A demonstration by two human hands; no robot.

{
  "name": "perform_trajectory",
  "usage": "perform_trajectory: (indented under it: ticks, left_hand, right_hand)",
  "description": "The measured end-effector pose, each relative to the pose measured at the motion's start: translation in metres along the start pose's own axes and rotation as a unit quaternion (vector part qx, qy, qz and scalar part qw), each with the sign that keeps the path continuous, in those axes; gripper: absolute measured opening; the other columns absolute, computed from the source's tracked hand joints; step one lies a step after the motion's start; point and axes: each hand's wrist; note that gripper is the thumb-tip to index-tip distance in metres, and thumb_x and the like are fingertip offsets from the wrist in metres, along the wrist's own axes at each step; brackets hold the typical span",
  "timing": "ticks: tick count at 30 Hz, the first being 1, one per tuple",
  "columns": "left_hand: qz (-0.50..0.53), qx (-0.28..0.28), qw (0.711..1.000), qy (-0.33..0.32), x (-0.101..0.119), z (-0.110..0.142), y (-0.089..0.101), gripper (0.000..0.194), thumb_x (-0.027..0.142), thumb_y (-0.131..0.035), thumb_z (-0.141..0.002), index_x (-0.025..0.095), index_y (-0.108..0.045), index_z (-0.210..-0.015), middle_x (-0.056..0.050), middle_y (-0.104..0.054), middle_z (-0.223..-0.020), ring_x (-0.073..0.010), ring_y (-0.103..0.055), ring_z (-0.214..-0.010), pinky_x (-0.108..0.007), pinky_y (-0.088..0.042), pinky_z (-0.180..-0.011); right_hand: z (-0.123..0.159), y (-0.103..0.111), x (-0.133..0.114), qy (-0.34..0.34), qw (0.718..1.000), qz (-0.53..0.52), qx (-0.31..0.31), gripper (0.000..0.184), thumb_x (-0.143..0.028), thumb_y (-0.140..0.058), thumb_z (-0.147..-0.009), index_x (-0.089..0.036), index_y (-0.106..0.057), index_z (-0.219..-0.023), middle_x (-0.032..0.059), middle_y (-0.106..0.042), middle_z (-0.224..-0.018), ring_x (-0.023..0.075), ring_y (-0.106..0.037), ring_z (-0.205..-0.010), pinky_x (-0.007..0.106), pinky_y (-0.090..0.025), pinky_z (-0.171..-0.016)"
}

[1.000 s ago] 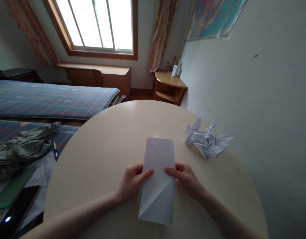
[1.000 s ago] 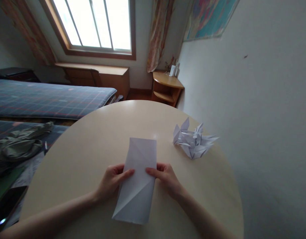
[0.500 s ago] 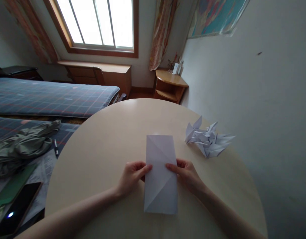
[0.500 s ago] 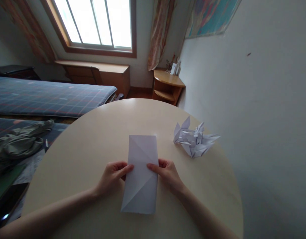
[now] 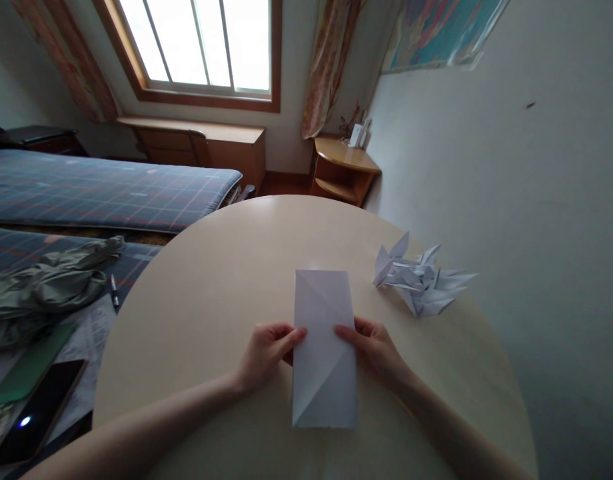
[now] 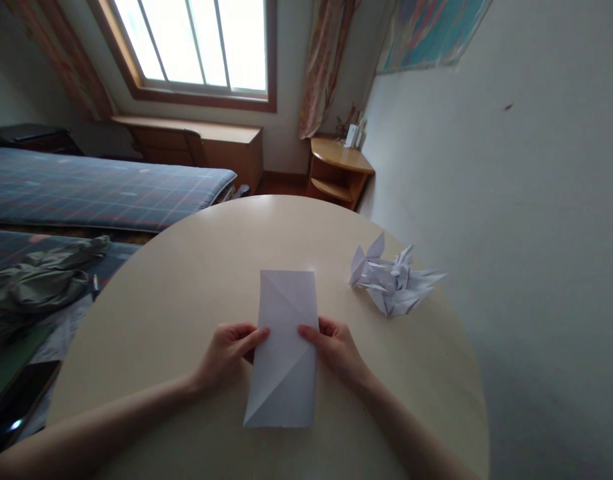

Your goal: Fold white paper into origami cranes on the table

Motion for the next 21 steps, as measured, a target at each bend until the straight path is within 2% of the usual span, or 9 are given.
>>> perform_trajectory:
  ticks: [13,21]
  left_hand:
    - [-0.012,-0.010,1.000,0.000,0.0024,0.0010,-0.0002,0.040,0.052,-0.067,-0.069,0.012,-0.065,-0.064,-0.002,-0.065,-0.058,-0.0140,-0.060,-0.052,-0.023,-0.047,-0.050]
    - [-0.008,-0.020,1.000,-0.006,0.0010,-0.0002,0.0015,0.040,0.052,-0.068,-0.069,0.012,-0.066,-0.067,-0.002,-0.065,-0.060,-0.0129,-0.060,-0.053,-0.022,-0.047,-0.051]
  right_hand:
    - [-0.0001,-0.0013,-0.0012,0.000,1.000,0.012,0.009,0.038,-0.040,-0.078,-0.058,-0.014,-0.070,-0.084,0.0077,-0.072,-0.078,0.0237,-0.066,-0.073,0.033,-0.051,-0.065]
    - [-0.0013,0.0000,0.0004,0.007,1.000,-0.004,0.001,0.037,-0.038,-0.079,-0.058,-0.015,-0.070,-0.085,0.0068,-0.072,-0.078,0.0222,-0.066,-0.071,0.033,-0.051,-0.067]
Point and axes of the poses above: each hand's wrist, its own z-axis away from the middle knuckle, its own y-axis out of the back of the hand, x = y × z
